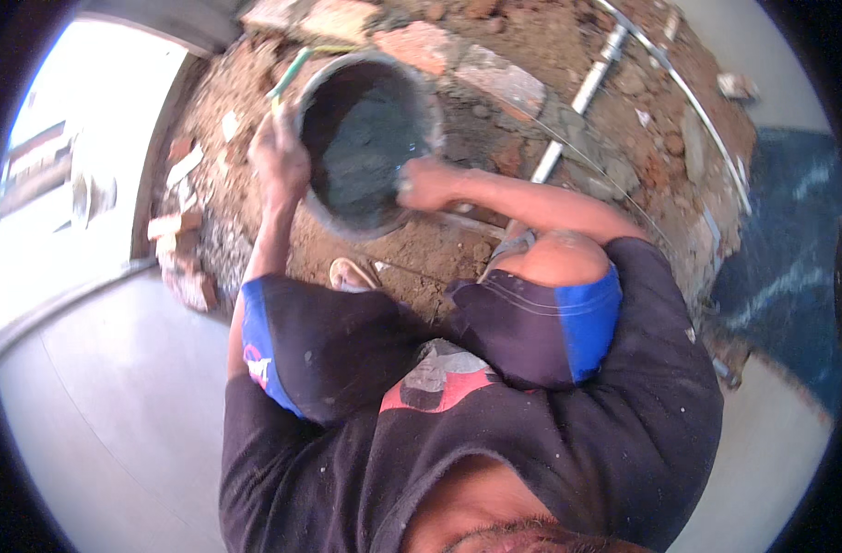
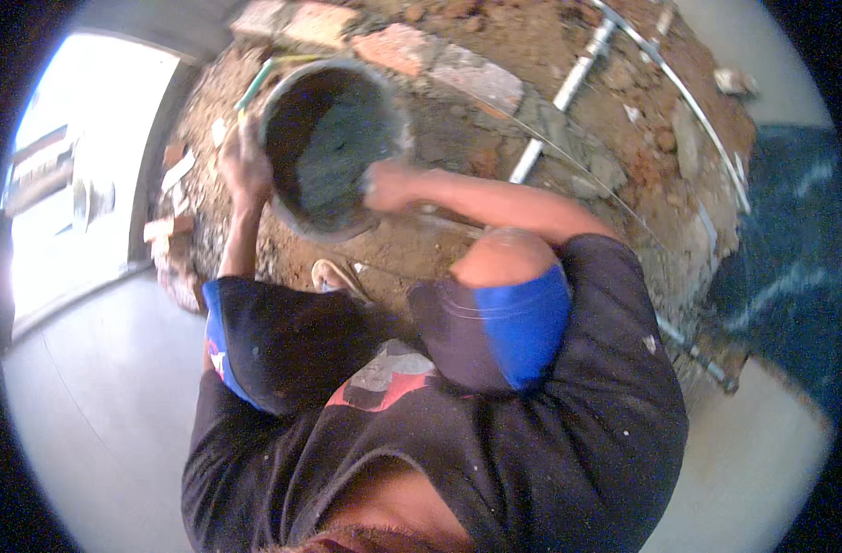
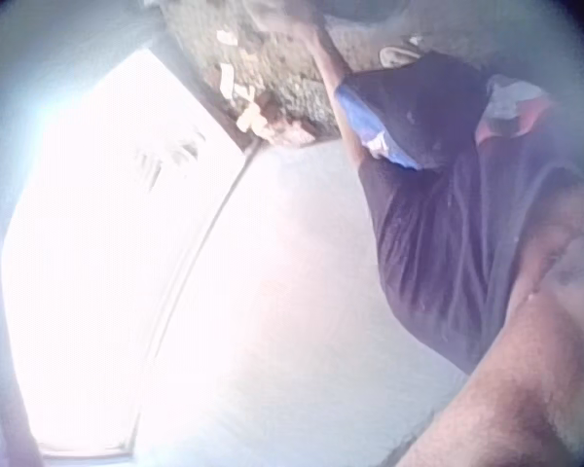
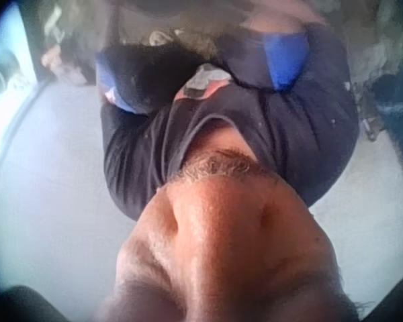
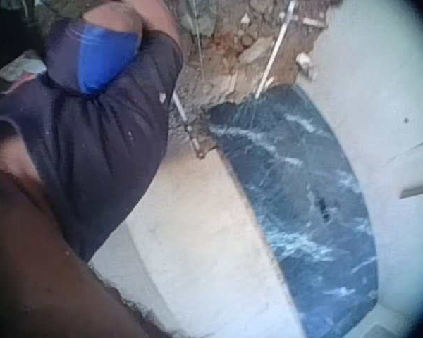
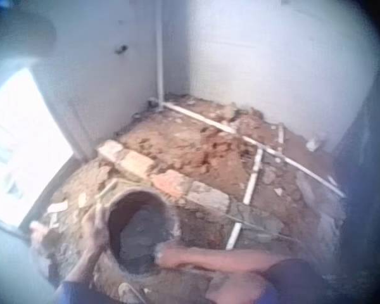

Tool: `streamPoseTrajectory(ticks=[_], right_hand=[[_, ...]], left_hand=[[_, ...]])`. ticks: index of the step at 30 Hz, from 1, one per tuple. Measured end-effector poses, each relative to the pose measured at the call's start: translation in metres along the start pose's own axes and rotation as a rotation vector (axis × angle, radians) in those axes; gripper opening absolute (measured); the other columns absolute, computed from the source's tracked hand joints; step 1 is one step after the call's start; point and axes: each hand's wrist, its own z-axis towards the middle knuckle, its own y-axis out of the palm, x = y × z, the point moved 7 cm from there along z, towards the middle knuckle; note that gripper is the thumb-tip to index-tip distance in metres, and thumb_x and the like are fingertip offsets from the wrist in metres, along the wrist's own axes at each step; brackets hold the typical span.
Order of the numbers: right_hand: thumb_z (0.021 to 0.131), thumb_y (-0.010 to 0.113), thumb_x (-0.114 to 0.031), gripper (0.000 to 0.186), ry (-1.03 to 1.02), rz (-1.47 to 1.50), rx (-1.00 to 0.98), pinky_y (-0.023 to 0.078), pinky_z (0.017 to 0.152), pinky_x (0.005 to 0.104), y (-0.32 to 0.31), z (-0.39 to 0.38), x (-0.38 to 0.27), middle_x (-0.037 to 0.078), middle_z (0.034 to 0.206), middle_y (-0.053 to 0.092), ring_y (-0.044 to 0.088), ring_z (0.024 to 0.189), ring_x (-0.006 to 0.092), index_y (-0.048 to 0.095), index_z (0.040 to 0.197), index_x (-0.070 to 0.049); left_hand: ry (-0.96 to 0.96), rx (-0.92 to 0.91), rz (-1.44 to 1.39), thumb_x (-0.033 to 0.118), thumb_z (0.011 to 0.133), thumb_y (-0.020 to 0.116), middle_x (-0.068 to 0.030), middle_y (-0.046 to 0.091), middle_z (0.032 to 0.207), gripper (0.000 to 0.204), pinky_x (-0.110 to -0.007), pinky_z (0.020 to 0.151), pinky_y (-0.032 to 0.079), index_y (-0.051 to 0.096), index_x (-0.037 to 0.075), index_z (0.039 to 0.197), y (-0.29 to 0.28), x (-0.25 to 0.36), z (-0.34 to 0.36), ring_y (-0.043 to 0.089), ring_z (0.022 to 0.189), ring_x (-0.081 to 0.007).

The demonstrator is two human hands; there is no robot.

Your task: The person scoops mortar from a bucket using a trowel, spreads it onto a row of bricks, and then places a brick on top, tapping it into alignment with the trowel and a mallet.

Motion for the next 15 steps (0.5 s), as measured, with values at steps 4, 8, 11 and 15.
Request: streamPoseTrajectory(ticks=[4,8,11,15], right_hand=[[0.078,0.067,-0.024,0.027,-0.025,0.445,-0.047,0.052,0.055,0.0381,0.003,-0.017,-0.011,0.016,0.069,0.066,0.065,0.06,0.0225,0.066,0.083,0.003],[0.08,0.068,-0.023,0.023,-0.002,0.716,-0.086,0.047,0.046,0.0327,0.002,-0.055,-0.004,0.008,0.063,0.062,0.063,0.056,0.016,0.065,0.083,-0.001],[0.08,0.068,-0.024,0.023,0.06,0.616,0.05,0.048,0.048,0.0337,-0.023,-0.093,0.013,0.009,0.065,0.063,0.063,0.057,0.0162,0.066,0.083,-0.001],[0.08,0.067,-0.026,0.026,0.117,0.472,0.278,0.049,0.052,0.0331,-0.06,-0.17,0.049,0.005,0.063,0.062,0.059,0.055,0.0134,0.058,0.074,-0.002]], left_hand=[[0.105,-0.016,0.029,0.031,0.103,0.044,-0.018,0.07,0.095,0.042,-0.038,0.083,0.048,0.067,-0.003,0.112,0.005,-0.016,0.006,0.064,0.088,-0.0211],[-0.005,0.051,0.014,0.032,0.104,0.04,-0.0122,0.068,0.094,0.046,-0.035,0.079,0.048,0.064,-0.007,0.11,-0.01,-0.026,0.001,0.06,0.084,-0.0188],[-0.091,-0.021,-0.264,0.033,0.105,0.039,-0.0068,0.065,0.089,0.048,-0.033,0.074,0.047,0.065,-0.007,0.107,-0.016,-0.04,0.004,0.055,0.078,-0.0161],[-0.156,0.041,-0.3,0.035,0.103,0.044,-0.0097,0.066,0.1,0.046,-0.034,0.081,0.045,0.063,-0.005,0.112,-0.022,-0.062,0.019,0.056,0.087,-0.0178]])
